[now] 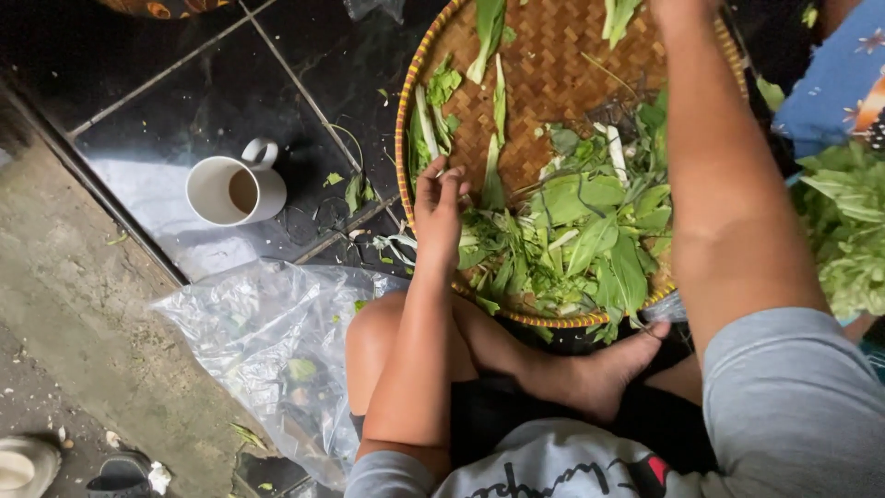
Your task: The person sorts a variety of green leafy vegetables on a large woven tray by hand, picking up individual leaves and stems and placing them into a blue plastic bowl.
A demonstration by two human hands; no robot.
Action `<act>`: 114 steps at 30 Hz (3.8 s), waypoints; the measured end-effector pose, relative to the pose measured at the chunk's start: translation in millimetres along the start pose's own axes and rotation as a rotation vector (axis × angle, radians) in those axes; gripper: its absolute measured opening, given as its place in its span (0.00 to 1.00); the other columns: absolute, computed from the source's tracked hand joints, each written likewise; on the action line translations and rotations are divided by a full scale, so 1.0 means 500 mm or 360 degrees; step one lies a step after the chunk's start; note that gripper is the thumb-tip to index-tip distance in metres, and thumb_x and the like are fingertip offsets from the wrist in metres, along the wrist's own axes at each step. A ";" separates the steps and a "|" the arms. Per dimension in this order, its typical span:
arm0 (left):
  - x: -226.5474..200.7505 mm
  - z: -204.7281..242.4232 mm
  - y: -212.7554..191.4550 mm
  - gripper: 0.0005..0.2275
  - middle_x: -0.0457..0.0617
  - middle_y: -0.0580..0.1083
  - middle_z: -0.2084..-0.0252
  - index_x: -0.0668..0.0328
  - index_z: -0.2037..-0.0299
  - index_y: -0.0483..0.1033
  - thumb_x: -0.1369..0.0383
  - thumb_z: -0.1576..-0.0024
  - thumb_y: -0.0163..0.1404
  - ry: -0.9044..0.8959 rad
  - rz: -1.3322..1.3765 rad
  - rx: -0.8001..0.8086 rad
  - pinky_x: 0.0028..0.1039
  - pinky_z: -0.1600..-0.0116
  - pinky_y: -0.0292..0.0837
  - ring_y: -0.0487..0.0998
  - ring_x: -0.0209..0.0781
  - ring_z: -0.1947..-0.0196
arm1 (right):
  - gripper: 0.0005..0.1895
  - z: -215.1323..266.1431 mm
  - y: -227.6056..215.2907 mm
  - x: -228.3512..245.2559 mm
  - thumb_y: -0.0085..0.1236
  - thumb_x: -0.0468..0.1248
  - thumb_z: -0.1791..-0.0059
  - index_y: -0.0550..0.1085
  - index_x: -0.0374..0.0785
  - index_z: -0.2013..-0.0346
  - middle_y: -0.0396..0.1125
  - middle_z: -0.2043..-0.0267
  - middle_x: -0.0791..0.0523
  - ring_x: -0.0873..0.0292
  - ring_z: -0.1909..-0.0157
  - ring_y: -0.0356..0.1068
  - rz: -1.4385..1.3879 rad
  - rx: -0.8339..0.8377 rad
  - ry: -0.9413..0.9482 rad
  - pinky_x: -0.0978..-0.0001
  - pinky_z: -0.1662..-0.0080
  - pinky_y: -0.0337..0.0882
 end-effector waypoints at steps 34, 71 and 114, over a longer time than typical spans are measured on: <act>-0.031 0.023 0.009 0.19 0.49 0.77 0.49 0.60 0.36 0.67 0.67 0.37 0.48 -0.0221 0.0168 0.0278 0.31 0.53 0.76 0.78 0.40 0.56 | 0.15 0.087 0.257 0.149 0.43 0.51 0.44 0.69 0.50 0.49 0.65 0.63 0.64 0.72 0.73 0.60 -0.0965 0.0528 0.0240 0.79 0.71 0.63; -0.061 -0.033 -0.087 0.20 0.54 0.77 0.54 0.60 0.37 0.65 0.70 0.41 0.50 0.0108 0.1057 -0.0378 0.27 0.57 0.72 0.79 0.38 0.62 | 0.23 0.319 0.070 0.194 0.47 0.18 0.49 0.68 0.31 0.39 0.66 0.54 0.43 0.46 0.61 0.68 0.0628 0.0981 -0.0821 0.58 0.60 0.73; 0.020 0.049 0.051 0.12 0.48 0.80 0.58 0.52 0.49 0.73 0.69 0.43 0.55 0.0027 -0.1735 0.0953 0.32 0.66 0.80 0.80 0.39 0.70 | 0.39 0.502 -0.194 -0.209 0.56 0.64 0.48 0.67 0.40 0.35 0.54 0.30 0.38 0.35 0.33 0.59 0.0219 0.0535 0.0671 0.40 0.32 0.55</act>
Point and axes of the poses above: each hand's wrist, its own z-axis away from the middle knuckle, its own y-axis out of the palm, x = y × z, the point moved 4 cm from there along -z, towards the middle knuckle
